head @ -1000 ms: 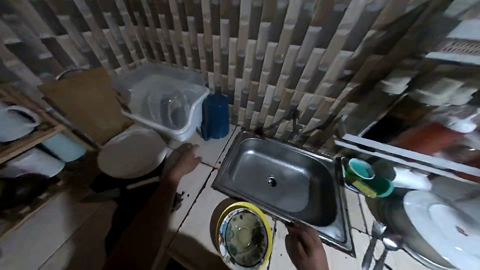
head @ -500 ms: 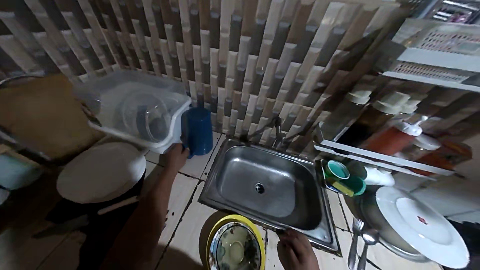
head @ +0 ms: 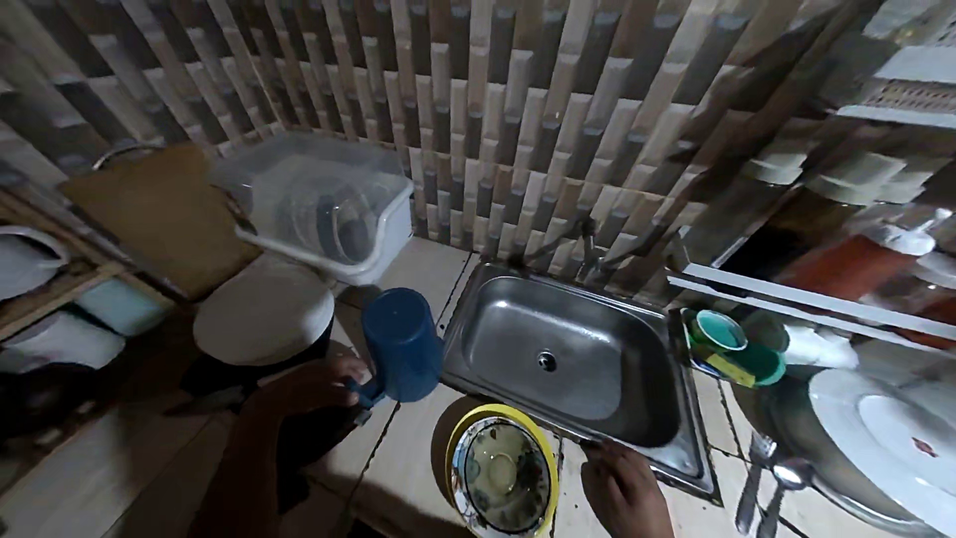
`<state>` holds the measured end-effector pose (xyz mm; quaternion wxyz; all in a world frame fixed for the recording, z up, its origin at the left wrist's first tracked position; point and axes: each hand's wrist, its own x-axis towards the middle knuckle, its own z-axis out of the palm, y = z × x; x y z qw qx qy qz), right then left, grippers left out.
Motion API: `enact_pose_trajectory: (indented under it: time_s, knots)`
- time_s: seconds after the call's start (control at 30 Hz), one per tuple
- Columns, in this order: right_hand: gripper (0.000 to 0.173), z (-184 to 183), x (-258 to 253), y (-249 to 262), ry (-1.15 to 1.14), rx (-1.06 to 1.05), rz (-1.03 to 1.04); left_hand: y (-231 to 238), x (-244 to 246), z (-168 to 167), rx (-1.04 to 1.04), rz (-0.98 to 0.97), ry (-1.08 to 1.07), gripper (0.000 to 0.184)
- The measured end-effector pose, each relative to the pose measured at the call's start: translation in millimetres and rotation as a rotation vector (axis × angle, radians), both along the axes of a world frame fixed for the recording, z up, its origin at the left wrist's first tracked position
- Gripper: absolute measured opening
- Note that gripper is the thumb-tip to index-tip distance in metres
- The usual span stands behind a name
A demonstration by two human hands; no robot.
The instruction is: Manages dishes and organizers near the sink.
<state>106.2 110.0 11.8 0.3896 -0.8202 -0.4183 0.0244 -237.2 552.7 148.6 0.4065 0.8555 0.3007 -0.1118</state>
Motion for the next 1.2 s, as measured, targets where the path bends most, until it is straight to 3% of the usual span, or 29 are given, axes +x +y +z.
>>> enact_pose_trajectory:
  time_s: [0.07,0.27,0.33,0.47,0.53,0.67,0.8,1.03,1.2]
  knots:
    - [0.023,4.4,-0.4,0.6,0.018,-0.003,0.015,-4.1,-1.6,22.4,0.055,0.054,-0.038,0.063]
    - [0.024,4.3,1.9,0.2,-0.012,-0.010,0.039,23.0,42.1,90.0,0.577,0.317,-0.247,0.046]
    - [0.023,7.9,1.3,1.7,-0.007,-0.007,0.038,51.4,63.5,107.8,0.694,0.381,-0.359,0.052]
    - [0.024,9.8,0.6,2.1,0.021,-0.031,0.026,124.5,94.0,145.9,0.684,0.690,-0.476,0.058]
    - [0.024,9.3,1.5,3.6,0.036,-0.022,0.023,164.2,99.3,156.7,0.719,0.740,-0.465,0.063]
    - [0.024,10.1,1.8,7.4,0.044,-0.034,0.004,222.0,109.1,158.8,0.761,0.593,-0.270,0.071]
    - [0.023,1.8,3.1,4.9,0.028,-0.033,0.021,241.6,116.3,138.9,0.762,0.447,-0.078,0.077]
    - [0.027,1.5,5.3,1.5,0.021,-0.015,0.079,215.2,116.2,149.3,0.720,0.466,-0.021,0.065]
    - [0.027,-2.2,5.8,-1.0,-0.008,-0.004,0.078,200.3,115.8,147.5,0.810,0.399,-0.047,0.059]
